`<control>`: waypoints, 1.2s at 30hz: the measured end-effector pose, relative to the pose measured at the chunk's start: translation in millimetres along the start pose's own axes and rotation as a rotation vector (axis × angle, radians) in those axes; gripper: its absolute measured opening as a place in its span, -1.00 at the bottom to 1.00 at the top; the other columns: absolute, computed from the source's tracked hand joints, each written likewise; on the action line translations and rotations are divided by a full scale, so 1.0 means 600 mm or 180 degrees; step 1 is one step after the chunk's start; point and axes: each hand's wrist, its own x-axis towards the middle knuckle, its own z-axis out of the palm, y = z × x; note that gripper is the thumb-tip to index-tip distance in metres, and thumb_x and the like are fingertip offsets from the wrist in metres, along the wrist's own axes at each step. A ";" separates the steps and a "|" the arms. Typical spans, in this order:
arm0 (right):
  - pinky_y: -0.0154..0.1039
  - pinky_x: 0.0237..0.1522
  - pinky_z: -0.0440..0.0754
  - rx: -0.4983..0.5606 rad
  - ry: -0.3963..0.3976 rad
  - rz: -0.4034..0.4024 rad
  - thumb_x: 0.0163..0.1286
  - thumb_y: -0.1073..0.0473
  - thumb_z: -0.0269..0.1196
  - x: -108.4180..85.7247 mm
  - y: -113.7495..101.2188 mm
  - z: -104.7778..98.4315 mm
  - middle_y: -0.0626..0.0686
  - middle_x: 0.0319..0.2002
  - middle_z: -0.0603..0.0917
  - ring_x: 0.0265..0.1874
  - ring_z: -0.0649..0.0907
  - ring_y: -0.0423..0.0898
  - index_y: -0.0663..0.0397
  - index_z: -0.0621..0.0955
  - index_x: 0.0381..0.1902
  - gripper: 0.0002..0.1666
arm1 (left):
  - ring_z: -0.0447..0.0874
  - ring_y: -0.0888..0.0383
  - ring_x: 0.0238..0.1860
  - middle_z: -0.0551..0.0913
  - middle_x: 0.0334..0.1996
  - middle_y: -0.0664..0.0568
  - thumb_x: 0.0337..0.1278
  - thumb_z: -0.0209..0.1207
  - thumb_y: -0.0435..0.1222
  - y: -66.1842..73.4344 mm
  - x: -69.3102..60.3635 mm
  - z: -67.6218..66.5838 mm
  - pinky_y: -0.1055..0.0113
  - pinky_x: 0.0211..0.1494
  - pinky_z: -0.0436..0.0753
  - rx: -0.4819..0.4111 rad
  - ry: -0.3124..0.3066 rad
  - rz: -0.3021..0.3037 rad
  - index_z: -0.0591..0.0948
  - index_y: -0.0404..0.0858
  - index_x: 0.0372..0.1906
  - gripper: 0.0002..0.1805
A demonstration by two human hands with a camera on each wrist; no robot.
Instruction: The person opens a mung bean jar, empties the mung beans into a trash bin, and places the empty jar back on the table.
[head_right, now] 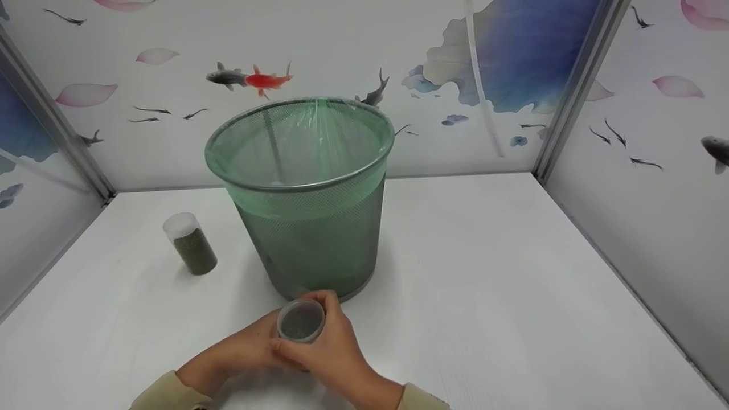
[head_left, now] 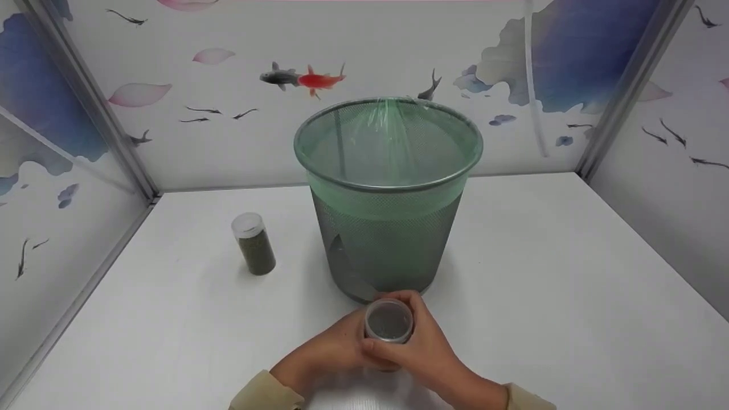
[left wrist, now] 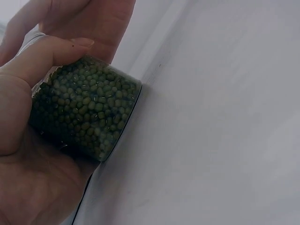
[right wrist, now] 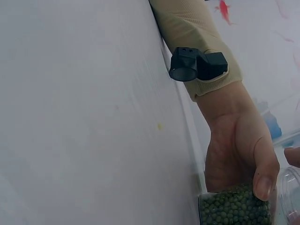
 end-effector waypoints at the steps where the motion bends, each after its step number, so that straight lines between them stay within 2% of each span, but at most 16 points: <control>1: 0.04 0.35 0.43 0.0005 -0.0014 -0.0003 0.16 -0.02 0.65 0.000 0.000 -0.001 0.04 0.38 0.57 0.30 0.55 -0.04 0.09 0.45 0.32 -0.11 | 0.55 0.17 0.29 0.60 0.28 0.17 0.08 0.55 -0.31 0.000 0.000 0.000 0.24 0.45 0.47 -0.0009 0.0007 -0.0013 0.48 0.00 0.44 -0.20; 7: 0.04 0.38 0.40 0.0124 -0.0187 0.0018 0.18 0.03 0.62 0.005 0.002 -0.006 0.10 0.42 0.54 0.34 0.52 -0.01 0.10 0.48 0.34 -0.15 | 0.56 0.17 0.28 0.60 0.28 0.19 0.07 0.56 -0.31 -0.001 0.000 0.000 0.25 0.44 0.48 -0.0061 0.0019 -0.0029 0.49 0.07 0.43 -0.20; 12: -0.01 0.32 0.42 0.0187 -0.0338 0.0107 0.12 0.11 0.55 0.010 0.003 -0.009 0.09 0.38 0.55 0.29 0.53 0.00 0.10 0.50 0.41 -0.11 | 0.56 0.17 0.30 0.61 0.29 0.19 0.09 0.55 -0.30 -0.001 0.000 0.000 0.25 0.46 0.46 -0.0100 0.0005 -0.0024 0.48 0.05 0.45 -0.19; 17: -0.04 0.28 0.44 0.0196 -0.0379 0.0165 0.04 0.19 0.49 0.012 0.001 -0.010 0.07 0.40 0.53 0.26 0.52 -0.01 0.05 0.51 0.43 -0.07 | 0.54 0.18 0.31 0.60 0.29 0.17 0.10 0.55 -0.30 0.001 0.000 0.000 0.26 0.48 0.41 -0.0099 0.0002 -0.0042 0.48 -0.01 0.46 -0.20; 25: -0.04 0.27 0.44 0.0309 -0.0420 0.0153 0.09 0.18 0.50 0.008 0.001 -0.009 0.05 0.37 0.52 0.27 0.50 0.01 0.00 0.45 0.47 -0.05 | 0.56 0.17 0.28 0.61 0.27 0.17 0.09 0.55 -0.29 0.001 0.000 0.000 0.26 0.46 0.44 -0.0090 -0.0007 -0.0015 0.48 0.00 0.44 -0.21; 31: 0.02 0.40 0.33 0.0393 -0.0296 -0.0073 0.16 0.11 0.62 0.004 0.004 -0.008 0.06 0.44 0.47 0.38 0.45 0.00 0.02 0.37 0.45 -0.03 | 0.56 0.15 0.27 0.61 0.27 0.14 0.09 0.54 -0.30 0.003 -0.002 0.000 0.24 0.42 0.48 -0.0183 0.0014 -0.0085 0.47 -0.05 0.45 -0.20; 36: 0.02 0.41 0.34 0.0435 -0.0163 -0.0010 0.15 0.09 0.65 0.003 0.005 -0.005 0.10 0.44 0.50 0.38 0.48 -0.01 0.09 0.34 0.32 -0.07 | 0.55 0.18 0.28 0.60 0.28 0.16 0.10 0.54 -0.29 0.002 -0.001 0.000 0.28 0.43 0.47 -0.0085 0.0019 -0.0043 0.47 -0.04 0.46 -0.20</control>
